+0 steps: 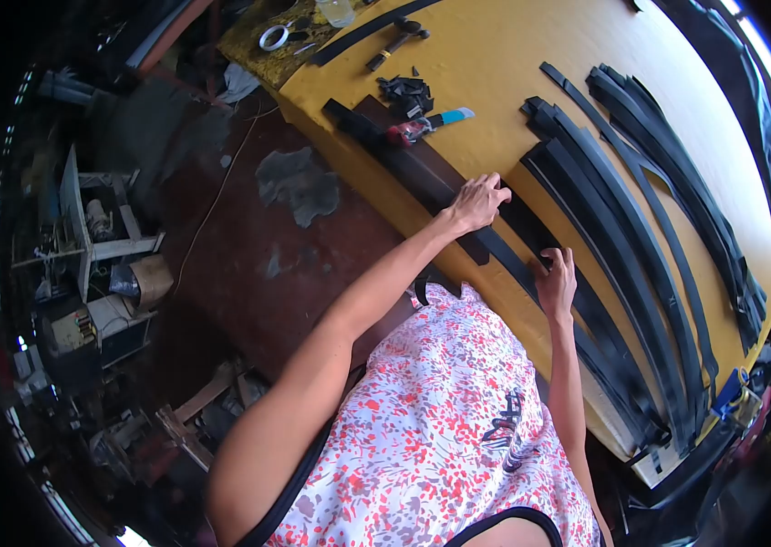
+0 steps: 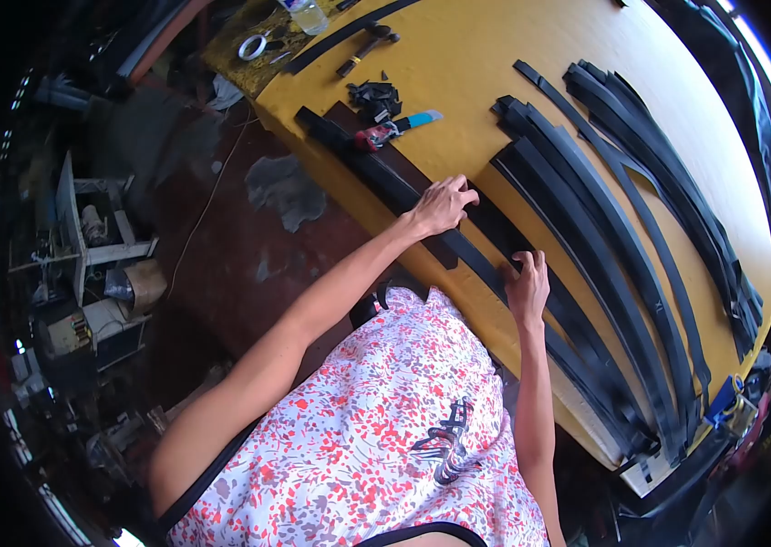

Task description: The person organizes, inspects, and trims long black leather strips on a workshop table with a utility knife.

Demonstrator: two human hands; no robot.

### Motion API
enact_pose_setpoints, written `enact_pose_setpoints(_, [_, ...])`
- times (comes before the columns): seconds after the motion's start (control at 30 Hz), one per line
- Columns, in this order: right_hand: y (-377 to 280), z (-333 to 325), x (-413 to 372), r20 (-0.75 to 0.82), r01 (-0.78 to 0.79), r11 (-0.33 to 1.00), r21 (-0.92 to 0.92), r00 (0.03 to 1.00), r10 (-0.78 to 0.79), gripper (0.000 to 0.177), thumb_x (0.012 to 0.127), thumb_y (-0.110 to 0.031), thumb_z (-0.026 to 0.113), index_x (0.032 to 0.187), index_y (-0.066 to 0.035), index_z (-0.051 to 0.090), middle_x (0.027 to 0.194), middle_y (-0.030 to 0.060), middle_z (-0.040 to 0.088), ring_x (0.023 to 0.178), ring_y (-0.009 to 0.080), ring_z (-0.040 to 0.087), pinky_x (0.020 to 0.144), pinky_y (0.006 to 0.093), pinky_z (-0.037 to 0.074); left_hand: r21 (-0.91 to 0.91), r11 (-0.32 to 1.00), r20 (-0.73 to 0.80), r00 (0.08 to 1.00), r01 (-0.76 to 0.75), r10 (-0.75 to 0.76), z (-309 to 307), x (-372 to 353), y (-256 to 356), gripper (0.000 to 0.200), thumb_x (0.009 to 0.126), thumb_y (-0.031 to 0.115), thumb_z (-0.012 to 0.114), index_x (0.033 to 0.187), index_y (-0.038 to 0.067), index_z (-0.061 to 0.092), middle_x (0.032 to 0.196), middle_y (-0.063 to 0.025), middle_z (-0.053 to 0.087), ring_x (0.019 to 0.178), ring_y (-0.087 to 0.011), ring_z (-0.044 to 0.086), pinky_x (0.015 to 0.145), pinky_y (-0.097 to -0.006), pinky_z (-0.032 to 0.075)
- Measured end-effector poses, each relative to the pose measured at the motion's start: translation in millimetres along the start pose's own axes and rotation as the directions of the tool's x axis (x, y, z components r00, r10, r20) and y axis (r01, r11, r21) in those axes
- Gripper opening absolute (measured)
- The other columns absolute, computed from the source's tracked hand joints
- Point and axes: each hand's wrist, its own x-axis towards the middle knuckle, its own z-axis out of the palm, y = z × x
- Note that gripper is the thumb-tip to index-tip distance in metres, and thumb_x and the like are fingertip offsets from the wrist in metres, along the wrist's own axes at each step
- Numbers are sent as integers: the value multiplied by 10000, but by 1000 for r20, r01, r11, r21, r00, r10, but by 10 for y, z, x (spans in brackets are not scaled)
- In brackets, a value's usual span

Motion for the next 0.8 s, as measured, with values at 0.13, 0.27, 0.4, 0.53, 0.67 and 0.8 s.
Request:
enact_pose_setpoints(0.13, [-83,-3,-33,-47,-43,999,15,998,43,316,767,-107,744,1030,-68,574,1016,136,547,932,340,589,750,401,494,10,997,-67,995,-77,78,-173,33,-36,234,724,167,758,944,134,687,968,-100,595,966,-299,598,846,-420,478])
enact_pose_setpoints(0.27, [-39,-2,-33,-10,-82,996,38,997,83,314,773,-82,727,1047,-76,573,1041,134,534,934,343,593,755,411,503,280,948,-423,906,149,-18,-764,136,-656,361,717,171,755,1042,82,625,1007,-133,584,941,-315,556,836,-431,445])
enact_pose_setpoints(0.4, [-82,-6,-25,-41,-137,989,53,989,140,318,773,-78,719,1053,-77,569,1040,131,535,927,346,595,748,409,508,497,837,-306,949,228,-77,-1078,96,-1219,360,770,279,728,1069,108,624,1014,-77,586,995,-289,554,817,-472,433])
enact_pose_setpoints(0.53, [4,-14,-13,-43,-76,997,20,996,77,335,750,-104,734,1035,-64,563,1037,140,534,959,349,580,803,411,493,462,885,-344,931,54,122,-1055,220,-1371,145,820,250,651,827,106,630,853,-66,610,858,-264,600,718,-436,461])
enact_pose_setpoints(0.67, [-10,-72,35,-113,88,986,-141,988,-104,344,703,-124,746,994,-56,575,1009,136,565,957,350,568,853,432,456,432,902,-364,919,24,150,-1086,500,-1371,110,836,195,643,894,101,642,872,-82,624,873,-289,595,747,-449,454])
enact_pose_setpoints(0.8, [46,-321,-45,-77,59,996,71,996,-54,374,736,-153,742,1059,-40,593,1015,185,647,965,371,607,853,438,481,-34,964,-37,964,-264,263,-789,513,-370,258,830,169,667,1061,57,643,1053,-132,637,1052,-338,559,920,-454,423])
